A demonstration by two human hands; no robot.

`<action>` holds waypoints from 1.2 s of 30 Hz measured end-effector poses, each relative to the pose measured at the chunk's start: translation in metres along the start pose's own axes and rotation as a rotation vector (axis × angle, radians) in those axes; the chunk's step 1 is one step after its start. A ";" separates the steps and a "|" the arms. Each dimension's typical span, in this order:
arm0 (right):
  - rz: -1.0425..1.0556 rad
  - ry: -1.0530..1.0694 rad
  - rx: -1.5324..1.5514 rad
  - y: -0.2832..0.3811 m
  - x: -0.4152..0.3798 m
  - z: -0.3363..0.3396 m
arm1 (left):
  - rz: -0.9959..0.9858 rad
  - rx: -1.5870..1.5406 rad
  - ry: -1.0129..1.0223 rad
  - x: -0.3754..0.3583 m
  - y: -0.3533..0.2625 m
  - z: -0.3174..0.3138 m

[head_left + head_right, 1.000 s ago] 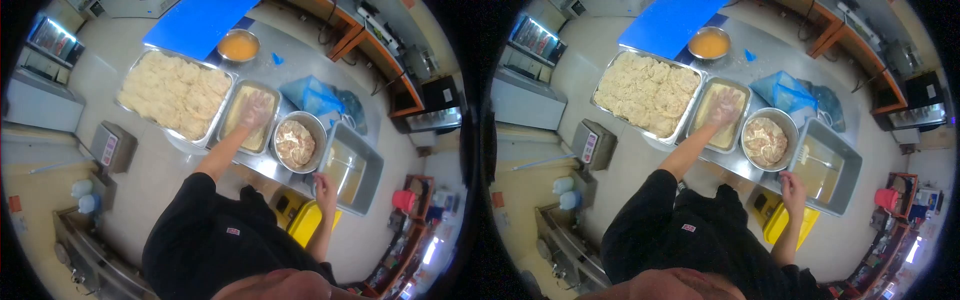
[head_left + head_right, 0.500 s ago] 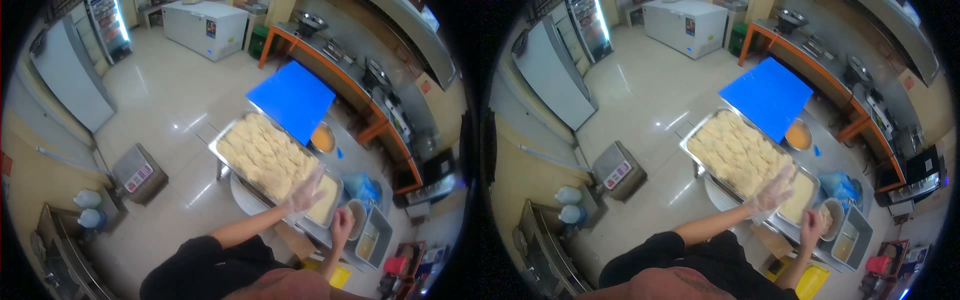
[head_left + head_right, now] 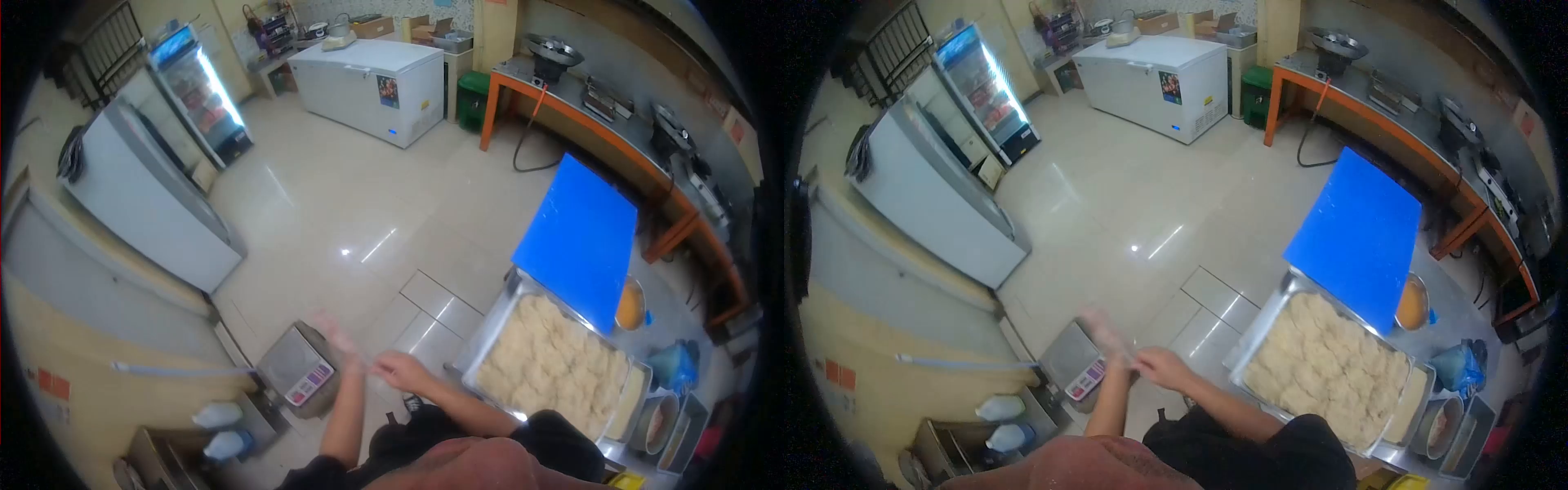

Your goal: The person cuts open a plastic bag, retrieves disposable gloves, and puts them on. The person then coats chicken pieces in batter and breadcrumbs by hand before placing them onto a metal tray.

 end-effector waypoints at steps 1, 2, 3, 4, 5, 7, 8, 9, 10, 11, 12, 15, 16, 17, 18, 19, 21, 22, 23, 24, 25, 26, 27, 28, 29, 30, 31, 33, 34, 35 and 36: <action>-0.002 0.102 0.054 -0.007 0.027 -0.018 | -0.038 -0.070 -0.030 0.031 0.017 0.029; 0.015 0.201 0.071 -0.008 0.053 -0.034 | 0.114 -0.173 -0.119 0.048 0.001 0.046; 0.033 0.299 0.088 -0.011 0.078 -0.046 | 0.268 -0.276 -0.205 0.061 -0.022 0.062; 0.026 0.339 0.149 -0.011 0.100 -0.047 | 0.281 -0.291 -0.252 0.076 -0.027 0.083; 0.018 0.378 0.211 -0.007 0.123 -0.043 | 0.296 -0.306 -0.299 0.091 -0.024 0.103; -0.009 0.391 0.219 -0.025 0.167 -0.040 | 0.349 -0.293 -0.346 0.121 -0.005 0.137; -0.029 0.365 0.165 -0.047 0.184 -0.031 | 0.399 -0.303 -0.398 0.135 0.008 0.143; -0.046 0.337 0.109 -0.071 0.202 -0.022 | 0.446 -0.314 -0.448 0.155 0.023 0.148; -0.141 0.352 0.025 -0.102 0.216 -0.012 | 0.495 -0.320 -0.502 0.180 0.035 0.149; -0.236 0.372 -0.063 -0.136 0.228 0.003 | 0.533 -0.397 -0.452 0.212 0.056 0.140; -0.378 0.329 -0.169 -0.171 0.235 0.021 | 0.572 -0.478 -0.407 0.244 0.088 0.128; -0.709 0.128 -0.202 -0.213 0.268 0.076 | 0.571 -0.614 -0.225 0.342 0.116 0.050; -0.671 0.017 -0.196 -0.209 0.283 0.090 | 0.550 -0.598 -0.100 0.382 0.108 0.013; -0.613 -0.107 -0.197 -0.206 0.311 0.110 | 0.560 -0.614 -0.007 0.424 0.111 -0.026; -0.545 -0.228 -0.192 -0.201 0.342 0.132 | 0.559 -0.629 0.085 0.466 0.114 -0.065; -0.632 -0.328 -0.128 -0.190 0.371 0.147 | 0.570 -0.631 0.160 0.505 0.112 -0.106; -0.796 -0.539 0.016 -0.177 0.431 0.175 | 0.575 -0.569 0.326 0.578 0.100 -0.185; -0.816 -0.566 0.006 -0.192 0.453 0.186 | 0.574 -0.509 0.415 0.611 0.097 -0.223; -0.833 -0.597 -0.006 -0.213 0.471 0.195 | 0.569 -0.450 0.507 0.638 0.100 -0.254; -0.850 -0.632 -0.017 -0.235 0.489 0.206 | 0.582 -0.377 0.545 0.662 0.113 -0.277; -0.873 -0.636 -0.024 -0.256 0.509 0.217 | 0.595 -0.303 0.587 0.689 0.135 -0.299; -0.897 -0.645 -0.031 -0.278 0.530 0.227 | 0.606 -0.230 0.633 0.716 0.159 -0.323; -0.918 -0.657 -0.039 -0.302 0.550 0.238 | 0.498 -0.256 0.566 0.737 0.209 -0.337; -0.899 -0.662 -0.059 -0.329 0.570 0.250 | 0.394 -0.289 0.494 0.750 0.275 -0.342; -0.875 -0.663 -0.090 -0.358 0.593 0.269 | 0.548 -0.301 0.454 0.769 0.335 -0.333; -0.862 -0.655 -0.117 -0.382 0.610 0.293 | 0.447 -0.238 0.392 0.770 0.360 -0.326; -0.811 -0.691 -0.189 -0.409 0.636 0.337 | 0.638 -0.185 0.327 0.756 0.295 -0.343; -0.770 -0.766 -0.240 -0.445 0.670 0.377 | 0.784 -0.164 0.066 0.764 0.392 -0.312; -0.732 -0.799 -0.278 -0.466 0.692 0.403 | 0.835 -0.127 -0.024 0.765 0.393 -0.313; -0.709 -0.820 -0.321 -0.478 0.719 0.429 | 0.895 -0.086 -0.125 0.761 0.392 -0.299; -0.682 -0.817 -0.301 -0.479 0.758 0.451 | 0.911 -0.076 -0.148 0.771 0.373 -0.300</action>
Point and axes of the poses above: each hand's wrist, its own x-axis towards the middle knuckle, its own z-axis out of the back of the hand, y = z × x, the point moved 2 cm from there along x, towards the middle knuckle, and after that the axes turned 4 degrees about -y, right-handed, at the moved point
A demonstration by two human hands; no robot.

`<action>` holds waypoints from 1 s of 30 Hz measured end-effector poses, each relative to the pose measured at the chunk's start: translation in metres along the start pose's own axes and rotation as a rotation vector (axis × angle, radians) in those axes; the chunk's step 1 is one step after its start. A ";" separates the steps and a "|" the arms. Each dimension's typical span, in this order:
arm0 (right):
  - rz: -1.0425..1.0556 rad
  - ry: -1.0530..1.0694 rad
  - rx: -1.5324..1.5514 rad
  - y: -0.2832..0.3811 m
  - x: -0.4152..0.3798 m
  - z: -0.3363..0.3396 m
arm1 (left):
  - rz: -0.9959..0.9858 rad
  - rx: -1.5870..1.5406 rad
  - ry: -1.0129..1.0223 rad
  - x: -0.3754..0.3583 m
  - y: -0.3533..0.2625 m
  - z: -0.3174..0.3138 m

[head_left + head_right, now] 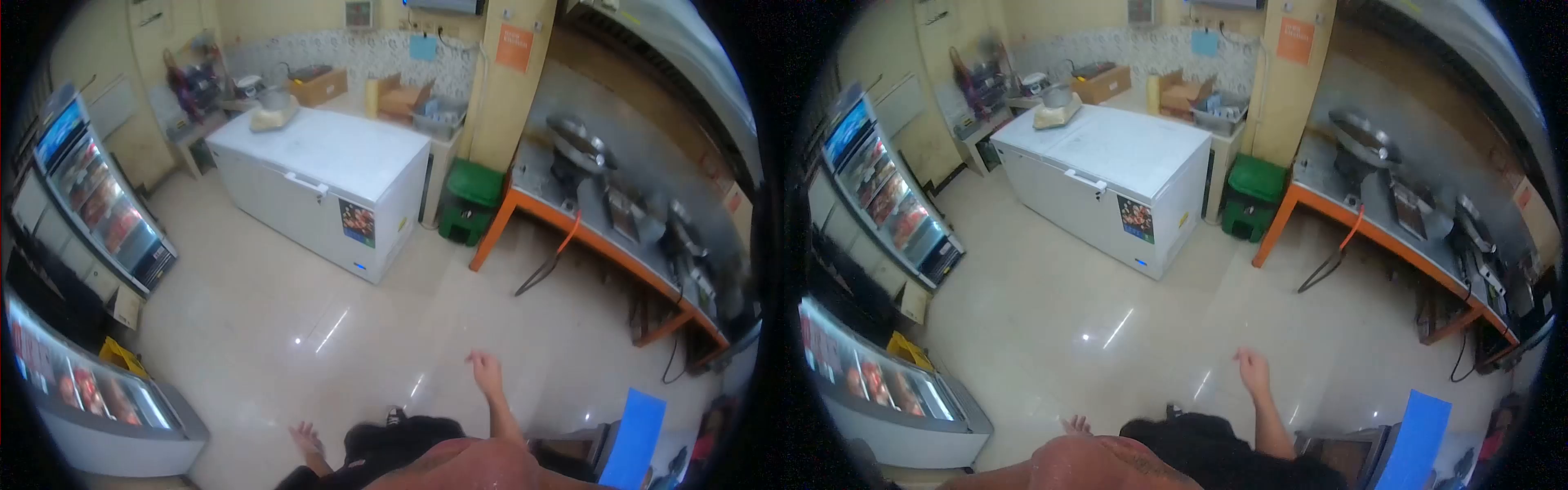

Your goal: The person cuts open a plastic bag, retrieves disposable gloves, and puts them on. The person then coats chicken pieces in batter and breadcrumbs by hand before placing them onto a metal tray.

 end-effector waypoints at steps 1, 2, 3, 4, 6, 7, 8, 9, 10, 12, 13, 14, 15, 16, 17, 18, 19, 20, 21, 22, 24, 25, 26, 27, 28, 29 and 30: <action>0.028 0.007 0.012 0.023 0.041 -0.002 | 0.025 -0.015 -0.021 -0.015 -0.012 -0.005; 0.109 0.022 0.053 0.045 0.077 -0.010 | 0.057 -0.044 -0.038 -0.022 -0.015 -0.020; 0.201 0.036 0.092 0.069 0.113 -0.025 | 0.036 -0.087 -0.103 -0.013 -0.012 -0.030; 0.139 0.155 0.008 0.093 0.148 -0.038 | 0.011 -0.134 -0.164 0.006 -0.004 -0.030; 0.121 0.316 -0.093 0.129 0.214 -0.069 | -0.020 -0.181 -0.263 0.035 0.004 -0.059; 0.162 0.361 -0.108 0.140 0.247 -0.090 | -0.025 -0.176 -0.301 0.050 0.001 -0.078; 0.197 0.405 -0.114 0.146 0.277 -0.114 | -0.037 -0.163 -0.340 0.070 -0.008 -0.096; 0.224 0.420 -0.078 0.146 0.306 -0.142 | -0.063 -0.214 -0.361 0.100 -0.018 -0.123; 0.252 0.432 -0.043 0.144 0.340 -0.169 | -0.088 -0.266 -0.378 0.137 -0.021 -0.161; 0.306 0.454 -0.014 0.156 0.397 -0.217 | -0.117 -0.277 -0.377 0.175 -0.048 -0.220; 0.325 0.478 -0.035 0.166 0.418 -0.235 | -0.120 -0.197 -0.277 0.197 -0.066 -0.253; 0.334 0.511 -0.058 0.170 0.436 -0.239 | -0.131 -0.117 -0.178 0.219 -0.083 -0.286; 0.367 0.484 -0.023 0.173 0.467 -0.234 | -0.145 -0.118 -0.195 0.224 -0.107 -0.341; 0.413 0.445 0.024 0.182 0.507 -0.234 | -0.160 -0.119 -0.212 0.205 -0.153 -0.419; 0.449 0.402 0.080 0.189 0.544 -0.236 | -0.196 -0.098 -0.126 0.252 -0.160 -0.445; 0.451 0.284 0.082 0.187 0.588 -0.230 | -0.233 -0.080 -0.041 0.283 -0.178 -0.482; 0.452 0.163 0.082 0.180 0.636 -0.216 | -0.261 -0.114 -0.025 0.290 -0.207 -0.522; 0.413 0.052 0.101 0.182 0.679 -0.199 | -0.287 -0.146 -0.009 0.286 -0.248 -0.585; 0.373 -0.057 0.115 0.182 0.722 -0.182 | -0.310 -0.181 0.006 0.284 -0.276 -0.636; 0.320 -0.119 0.128 0.172 0.767 -0.168 | -0.407 -0.156 0.020 0.307 -0.291 -0.657; 0.180 -0.184 0.123 0.148 0.857 -0.148 | -0.596 -0.124 0.035 0.354 -0.321 -0.700; 0.095 -0.188 0.105 0.135 0.903 -0.142 | -0.621 -0.200 0.010 0.350 -0.330 -0.722; 0.136 -0.213 0.099 0.128 0.960 -0.143 | -0.646 -0.283 -0.022 0.338 -0.343 -0.751; 0.178 -0.235 0.092 0.119 1.018 -0.146 | -0.676 -0.311 -0.071 0.339 -0.338 -0.774; 0.188 -0.244 0.083 0.102 1.057 -0.154 | -0.702 -0.305 -0.133 0.330 -0.337 -0.768; 0.222 -0.260 0.097 0.091 1.117 -0.166 | -0.728 -0.334 -0.182 0.333 -0.326 -0.784; 0.235 -0.266 0.112 0.082 1.162 -0.181 | -0.749 -0.504 0.136 0.342 -0.310 -0.789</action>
Point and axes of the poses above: each hand's wrist, its own x-axis towards the middle knuckle, its own z-axis out of the back of the hand, y = z × x, the point moved 2 cm from there along x, towards the middle knuckle, and after that the axes turned 4 degrees about -y, right-handed, at the moved point
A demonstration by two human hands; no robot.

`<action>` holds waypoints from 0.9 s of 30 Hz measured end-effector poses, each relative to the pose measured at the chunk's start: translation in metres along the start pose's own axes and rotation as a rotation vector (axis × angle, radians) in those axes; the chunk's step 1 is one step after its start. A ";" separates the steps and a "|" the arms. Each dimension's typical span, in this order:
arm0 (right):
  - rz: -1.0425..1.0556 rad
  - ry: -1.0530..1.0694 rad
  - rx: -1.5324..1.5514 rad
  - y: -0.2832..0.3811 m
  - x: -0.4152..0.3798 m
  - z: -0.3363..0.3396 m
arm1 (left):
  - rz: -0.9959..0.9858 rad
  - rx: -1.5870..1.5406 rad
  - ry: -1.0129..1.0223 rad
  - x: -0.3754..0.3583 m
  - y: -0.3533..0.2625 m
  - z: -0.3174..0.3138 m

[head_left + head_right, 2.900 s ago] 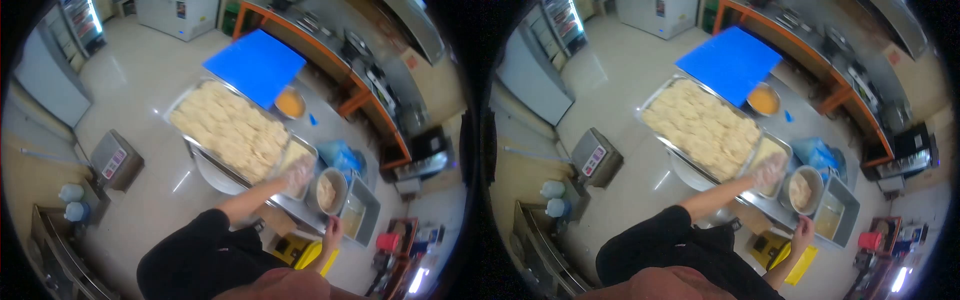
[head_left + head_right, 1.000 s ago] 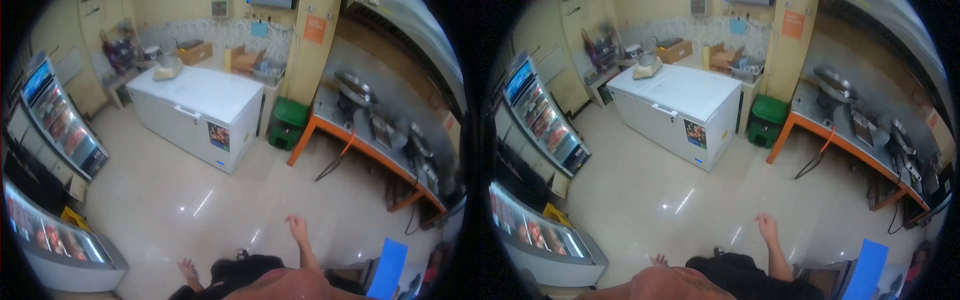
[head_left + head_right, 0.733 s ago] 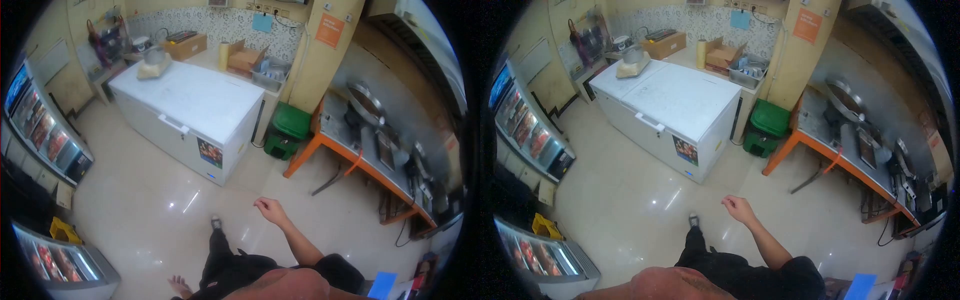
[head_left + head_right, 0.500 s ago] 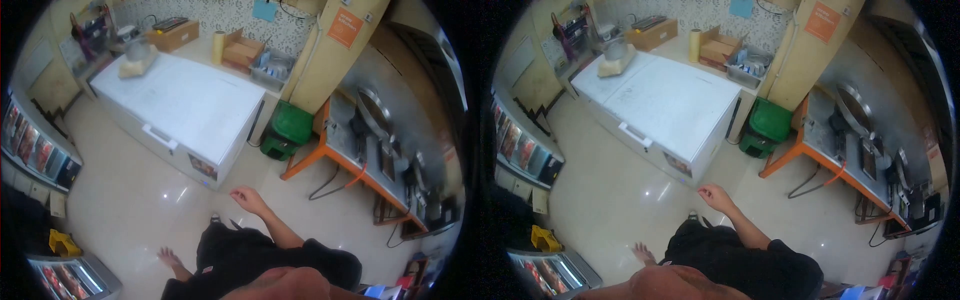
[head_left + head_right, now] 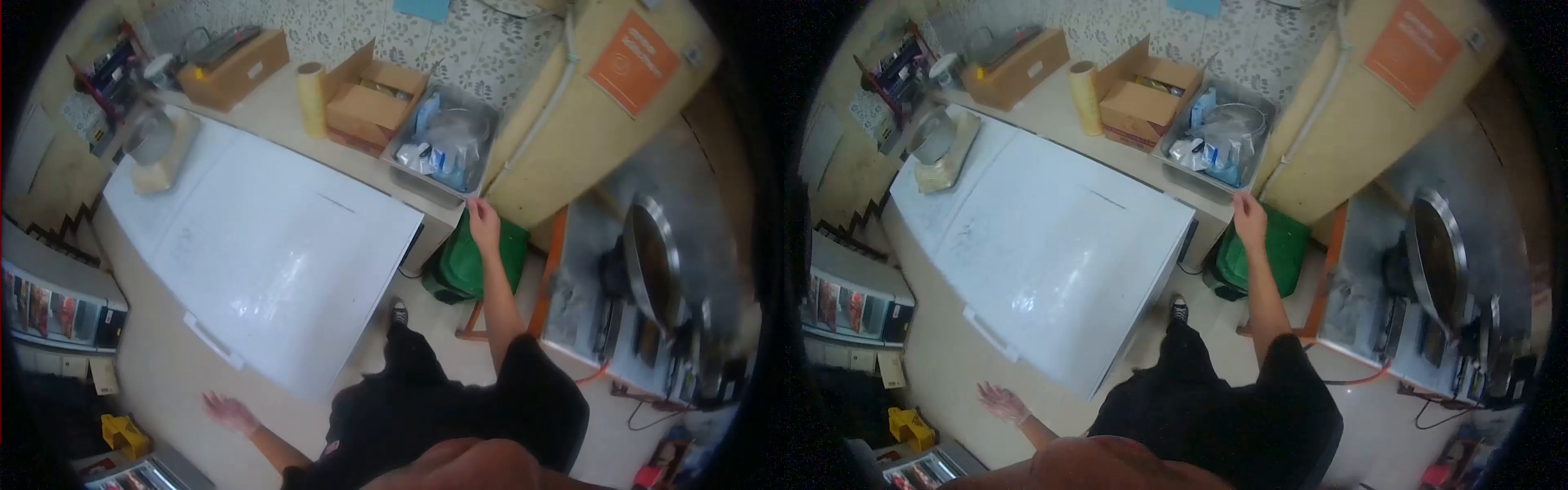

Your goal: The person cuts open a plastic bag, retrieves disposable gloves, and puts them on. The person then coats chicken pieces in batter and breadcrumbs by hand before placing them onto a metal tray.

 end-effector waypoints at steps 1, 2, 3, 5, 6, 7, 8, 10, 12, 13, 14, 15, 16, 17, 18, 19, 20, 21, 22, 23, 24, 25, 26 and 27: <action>0.005 0.049 -0.041 -0.006 0.041 -0.019 | 0.043 -0.255 0.224 -0.008 0.021 0.018; 0.005 0.098 -0.077 -0.012 0.081 -0.041 | 0.087 -0.507 0.448 -0.025 0.029 0.027; 0.059 0.099 -0.103 -0.020 0.116 -0.063 | 0.061 -0.428 0.394 -0.040 0.037 0.027; 0.253 0.064 -0.220 -0.042 0.186 -0.111 | -0.003 -0.284 0.283 -0.069 0.056 0.019; 0.382 0.034 -0.318 -0.059 0.210 -0.132 | 0.010 -0.296 0.267 -0.081 0.058 0.001; 0.512 0.007 -0.414 -0.075 0.231 -0.150 | 0.025 -0.306 0.248 -0.092 0.059 -0.024; 0.449 0.183 -0.566 -0.095 0.249 -0.165 | 0.045 -0.312 0.229 -0.100 0.058 -0.046; 0.315 0.535 -0.864 -0.132 0.278 -0.181 | 0.039 -0.261 0.198 -0.106 0.054 -0.080; 0.263 0.432 -0.670 -0.156 0.319 -0.184 | 0.027 -0.223 0.150 -0.100 0.054 -0.101; 0.179 0.349 -0.617 -0.152 0.336 -0.181 | 0.023 -0.205 0.104 -0.098 0.056 -0.104; 0.094 0.266 -0.568 -0.143 0.353 -0.173 | 0.021 -0.185 0.056 -0.097 0.058 -0.106; 0.091 0.221 -0.487 -0.141 0.370 -0.167 | 0.022 -0.178 0.027 -0.096 0.061 -0.109; 0.088 0.173 -0.404 -0.139 0.387 -0.158 | 0.020 -0.171 0.001 -0.092 0.065 -0.113; 0.118 0.151 -0.342 -0.136 0.402 -0.148 | 0.017 -0.167 -0.023 -0.088 0.071 -0.117; 0.149 0.129 -0.280 -0.129 0.416 -0.138 | 0.017 -0.202 -0.022 -0.086 0.078 -0.131; 0.181 0.109 -0.217 -0.120 0.425 -0.130 | 0.017 -0.237 -0.021 -0.086 0.085 -0.146; 0.155 0.115 -0.209 -0.103 0.427 -0.123 | 0.016 -0.275 -0.019 -0.084 0.090 -0.159; 0.131 0.118 -0.201 -0.082 0.423 -0.114 | 0.032 -0.289 -0.017 -0.080 0.094 -0.169; 0.110 0.122 -0.193 -0.070 0.421 -0.109 | 0.048 -0.305 -0.017 -0.077 0.097 -0.178; 0.112 0.025 -0.075 -0.071 0.422 -0.105 | 0.061 -0.325 -0.017 -0.075 0.100 -0.187; 0.116 -0.071 0.046 -0.073 0.424 -0.101 | 0.060 -0.328 -0.014 -0.072 0.102 -0.195; 0.120 -0.165 0.170 -0.069 0.426 -0.099 | 0.057 -0.331 -0.013 -0.070 0.104 -0.204; 0.124 -0.203 0.234 -0.067 0.427 -0.096 | 0.055 -0.333 -0.010 -0.067 0.106 -0.212; 0.124 -0.239 0.297 -0.059 0.422 -0.089 | 0.083 -0.374 0.043 -0.064 0.110 -0.222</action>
Point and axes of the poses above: each hand's wrist, its own x-axis towards the middle knuckle, its own z-axis out of the back of the hand, y = z × x, the point moved 2 cm from there along x, towards the middle knuckle, and after that the axes turned 4 degrees about -y, right-handed, at the moved point
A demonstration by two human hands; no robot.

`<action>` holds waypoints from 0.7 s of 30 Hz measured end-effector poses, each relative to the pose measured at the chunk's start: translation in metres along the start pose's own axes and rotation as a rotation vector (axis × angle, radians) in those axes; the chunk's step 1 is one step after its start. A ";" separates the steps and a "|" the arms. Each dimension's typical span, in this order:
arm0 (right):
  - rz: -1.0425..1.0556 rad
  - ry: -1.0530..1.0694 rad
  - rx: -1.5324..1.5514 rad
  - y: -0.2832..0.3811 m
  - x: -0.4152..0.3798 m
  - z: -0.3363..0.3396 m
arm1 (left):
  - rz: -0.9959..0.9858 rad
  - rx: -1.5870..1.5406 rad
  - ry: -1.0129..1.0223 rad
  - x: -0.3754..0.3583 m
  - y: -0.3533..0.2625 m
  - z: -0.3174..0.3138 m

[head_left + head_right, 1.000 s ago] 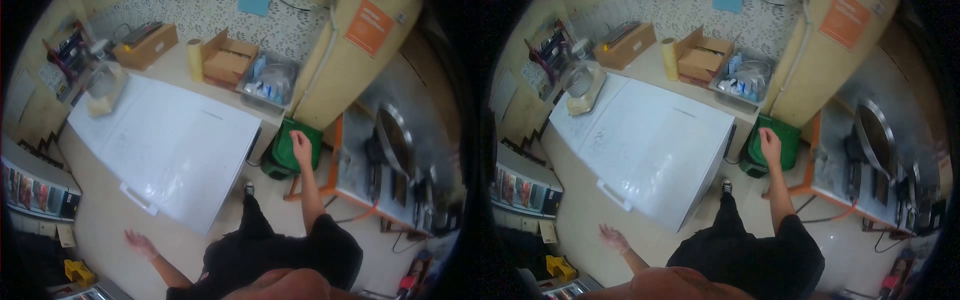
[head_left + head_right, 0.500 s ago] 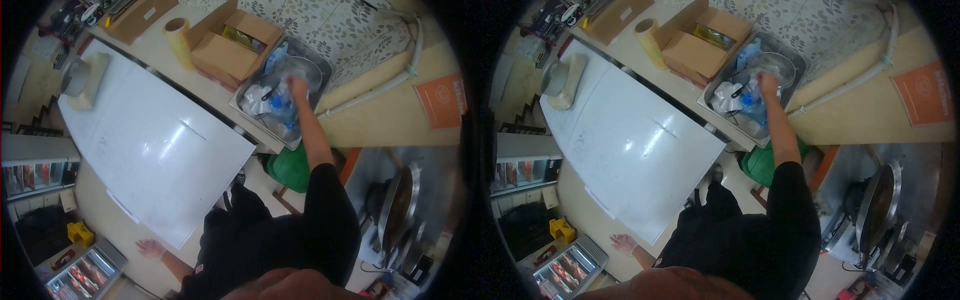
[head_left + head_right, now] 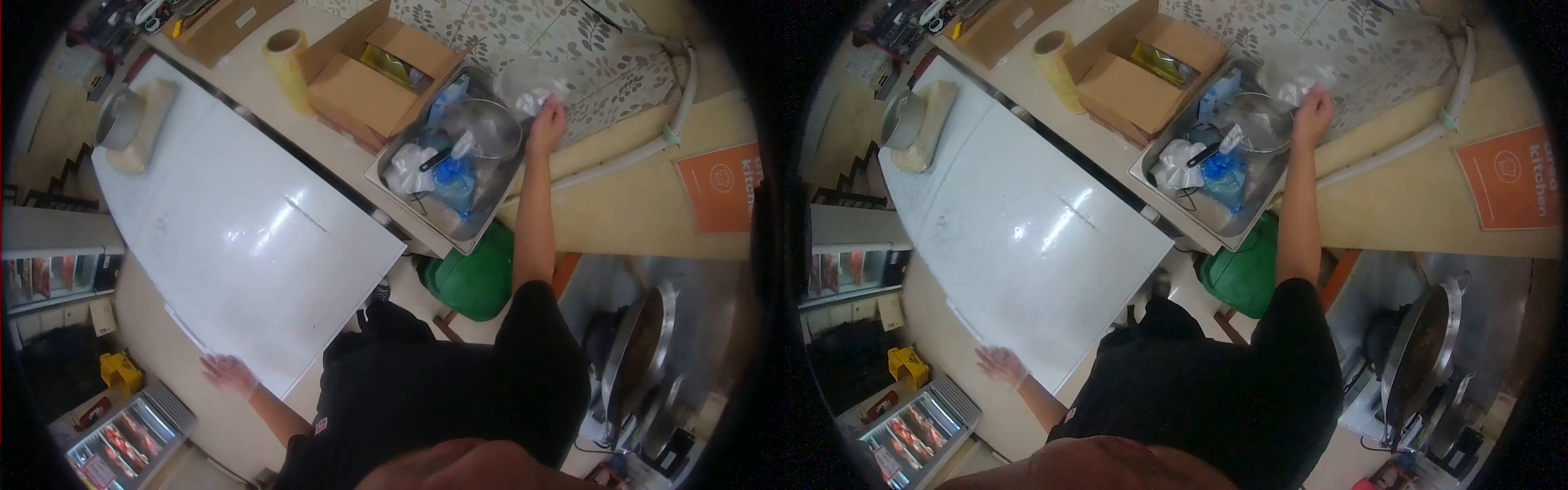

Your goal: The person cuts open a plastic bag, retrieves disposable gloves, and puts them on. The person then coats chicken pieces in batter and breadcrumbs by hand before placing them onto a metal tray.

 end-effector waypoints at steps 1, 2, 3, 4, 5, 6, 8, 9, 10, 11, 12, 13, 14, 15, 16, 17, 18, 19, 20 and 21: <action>-0.006 -0.043 0.057 0.009 -0.007 0.007 | 0.040 -0.034 0.050 0.002 0.005 -0.008; -0.081 -0.053 0.096 0.014 -0.022 0.010 | 0.054 -0.028 0.058 0.003 0.010 -0.015; -0.157 -0.065 0.132 0.020 -0.041 0.012 | 0.068 -0.021 0.067 0.005 0.014 -0.022; -0.232 -0.078 0.166 0.022 -0.051 0.015 | 0.054 0.021 0.033 0.002 0.021 -0.029; -0.184 0.125 -0.277 -0.041 -0.063 0.027 | 0.054 0.045 0.019 0.001 0.028 -0.033; -0.146 0.459 -0.634 -0.083 -0.079 0.028 | 0.053 0.069 0.006 0.000 0.034 -0.038; 0.156 1.272 -1.121 -0.126 -0.121 0.021 | 0.070 0.085 0.013 -0.004 0.042 -0.042; -0.153 1.268 -1.124 -0.120 -0.144 0.018 | 0.075 0.093 -0.001 -0.008 0.041 -0.045; -0.460 1.243 -1.110 -0.124 -0.161 0.018 | 0.080 0.098 -0.011 -0.009 0.042 -0.049; -0.357 1.123 -1.061 -0.141 -0.175 0.018 | 0.083 0.098 -0.017 -0.006 0.046 -0.054; -0.257 1.005 -1.014 -0.191 -0.201 0.023 | 0.076 0.102 -0.023 -0.005 0.049 -0.059; -0.235 0.956 -1.048 -0.191 -0.210 0.026 | 0.070 0.109 -0.034 -0.006 0.048 -0.062; -0.215 0.906 -1.081 -0.191 -0.220 0.028 | 0.066 0.117 -0.047 -0.010 0.046 -0.063; -0.266 0.922 -1.195 -0.141 -0.222 0.017 | 0.067 0.122 -0.051 -0.015 0.044 -0.060; -0.293 0.942 -1.218 -0.117 -0.218 0.011 | 0.064 0.125 -0.051 -0.018 0.043 -0.057; -0.319 0.962 -1.241 -0.093 -0.214 0.006 | 0.057 0.123 -0.046 -0.017 0.043 -0.055; -0.317 0.990 -1.178 -0.089 -0.205 0.003 | 0.060 0.109 -0.035 -0.017 0.042 -0.052; -0.318 1.022 -1.121 -0.085 -0.198 0.005 | 0.066 0.098 -0.030 -0.021 0.039 -0.047; -0.350 0.986 -1.042 -0.081 -0.192 0.006 | 0.070 0.084 -0.027 -0.025 0.038 -0.041; -0.378 0.953 -0.964 -0.078 -0.186 0.007 | 0.064 0.076 -0.038 -0.030 0.035 -0.035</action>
Point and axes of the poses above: each hand's wrist, its own x-axis towards the middle knuckle, its own z-axis out of the back of the hand, y = z × x, the point moved 2 cm from there along x, towards the middle knuckle, and after that the axes turned 4 degrees about -y, right-handed, at the moved point
